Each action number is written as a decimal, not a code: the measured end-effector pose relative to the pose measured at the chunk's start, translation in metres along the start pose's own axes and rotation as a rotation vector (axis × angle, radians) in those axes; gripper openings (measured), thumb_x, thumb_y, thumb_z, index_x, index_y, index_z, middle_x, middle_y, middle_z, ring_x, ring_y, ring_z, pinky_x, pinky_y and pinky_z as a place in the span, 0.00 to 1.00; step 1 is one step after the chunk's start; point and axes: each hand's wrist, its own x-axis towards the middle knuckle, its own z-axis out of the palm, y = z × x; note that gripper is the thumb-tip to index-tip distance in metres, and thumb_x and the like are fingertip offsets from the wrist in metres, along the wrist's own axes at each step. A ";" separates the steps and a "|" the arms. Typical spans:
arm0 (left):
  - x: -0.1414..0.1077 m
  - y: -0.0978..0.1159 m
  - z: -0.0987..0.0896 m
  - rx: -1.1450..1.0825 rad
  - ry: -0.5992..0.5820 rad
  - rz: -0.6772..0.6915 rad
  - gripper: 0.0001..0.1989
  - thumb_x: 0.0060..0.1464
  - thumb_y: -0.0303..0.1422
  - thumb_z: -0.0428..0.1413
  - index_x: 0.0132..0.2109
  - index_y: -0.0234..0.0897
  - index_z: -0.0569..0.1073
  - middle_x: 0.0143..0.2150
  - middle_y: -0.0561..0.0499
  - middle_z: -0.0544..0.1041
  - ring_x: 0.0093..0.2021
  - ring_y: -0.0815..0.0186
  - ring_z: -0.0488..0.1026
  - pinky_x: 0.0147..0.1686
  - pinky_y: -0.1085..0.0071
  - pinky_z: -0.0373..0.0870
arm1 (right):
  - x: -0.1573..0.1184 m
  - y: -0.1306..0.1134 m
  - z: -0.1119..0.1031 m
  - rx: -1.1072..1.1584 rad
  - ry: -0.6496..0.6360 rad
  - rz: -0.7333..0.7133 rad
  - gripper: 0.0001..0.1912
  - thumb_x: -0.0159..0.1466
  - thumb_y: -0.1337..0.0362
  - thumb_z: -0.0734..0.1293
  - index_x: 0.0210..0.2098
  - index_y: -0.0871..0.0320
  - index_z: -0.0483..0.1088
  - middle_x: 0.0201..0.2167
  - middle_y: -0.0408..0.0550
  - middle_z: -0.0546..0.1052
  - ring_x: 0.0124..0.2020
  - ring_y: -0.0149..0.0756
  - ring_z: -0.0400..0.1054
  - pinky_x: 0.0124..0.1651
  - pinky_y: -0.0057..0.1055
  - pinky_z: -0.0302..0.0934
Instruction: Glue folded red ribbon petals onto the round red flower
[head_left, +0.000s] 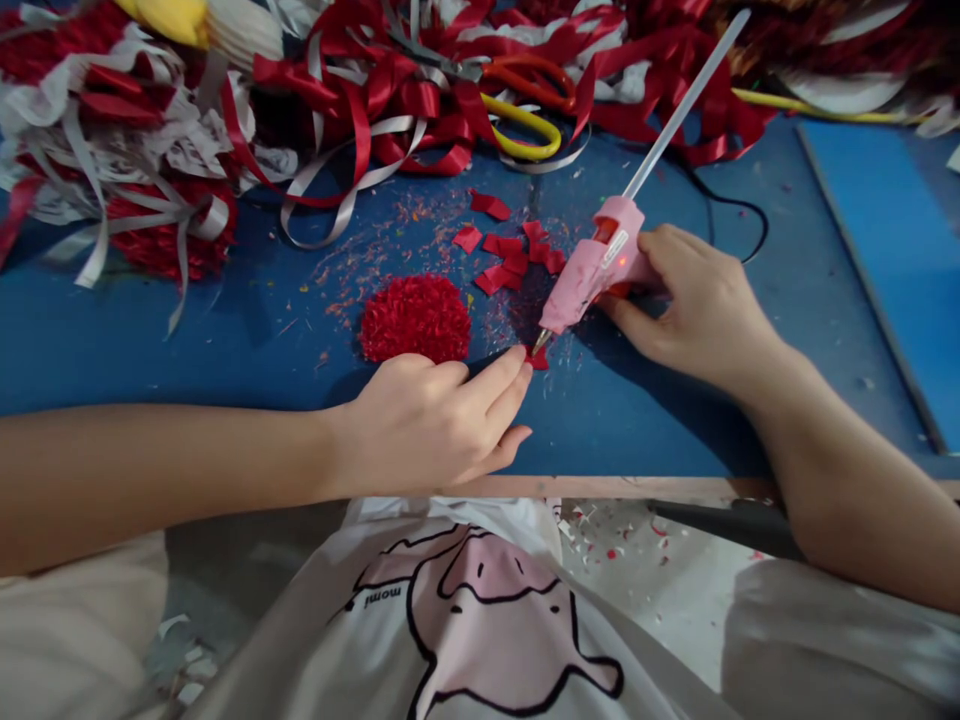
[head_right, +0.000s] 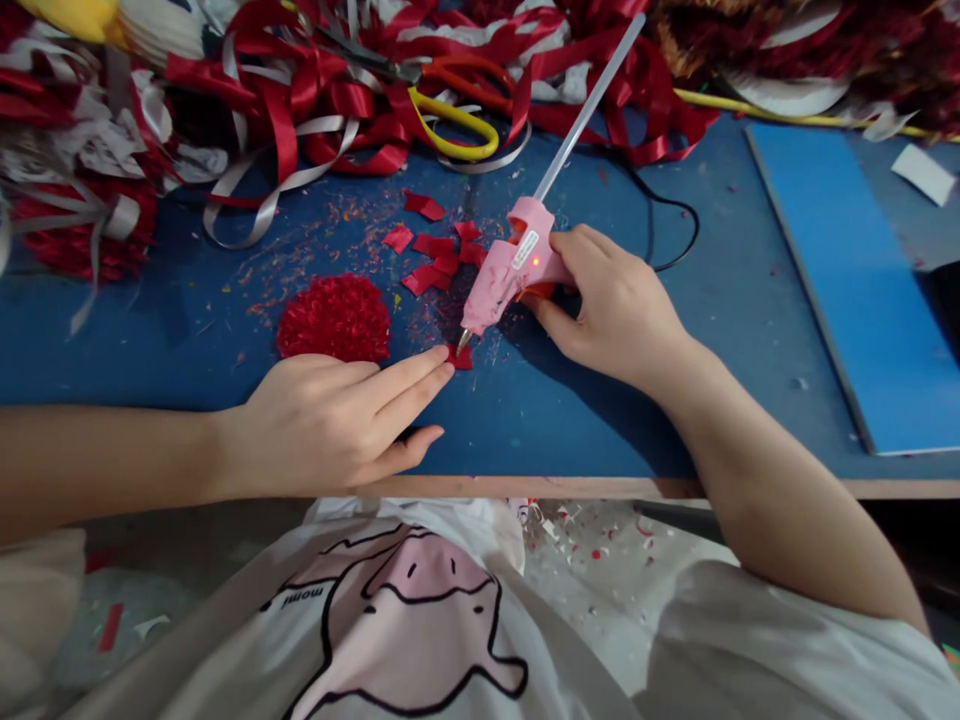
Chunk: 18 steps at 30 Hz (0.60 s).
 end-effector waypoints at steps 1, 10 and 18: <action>0.001 0.000 0.000 -0.012 -0.020 -0.010 0.22 0.70 0.40 0.51 0.60 0.35 0.82 0.63 0.43 0.81 0.26 0.64 0.77 0.18 0.62 0.66 | 0.000 0.000 0.000 -0.005 -0.003 0.000 0.08 0.65 0.62 0.65 0.38 0.52 0.59 0.35 0.53 0.72 0.38 0.48 0.69 0.40 0.41 0.61; 0.006 0.001 -0.004 -0.045 -0.121 -0.049 0.21 0.68 0.41 0.52 0.59 0.40 0.83 0.65 0.43 0.79 0.23 0.66 0.75 0.17 0.64 0.64 | 0.000 -0.001 -0.002 -0.034 0.020 0.014 0.06 0.66 0.61 0.64 0.38 0.52 0.59 0.36 0.54 0.73 0.39 0.49 0.69 0.41 0.43 0.64; 0.002 0.001 0.000 0.036 -0.022 0.018 0.22 0.70 0.38 0.50 0.59 0.34 0.83 0.63 0.42 0.80 0.22 0.65 0.75 0.15 0.63 0.64 | -0.004 0.002 -0.004 -0.066 0.071 -0.002 0.07 0.68 0.62 0.63 0.45 0.54 0.66 0.39 0.57 0.75 0.41 0.50 0.72 0.43 0.44 0.67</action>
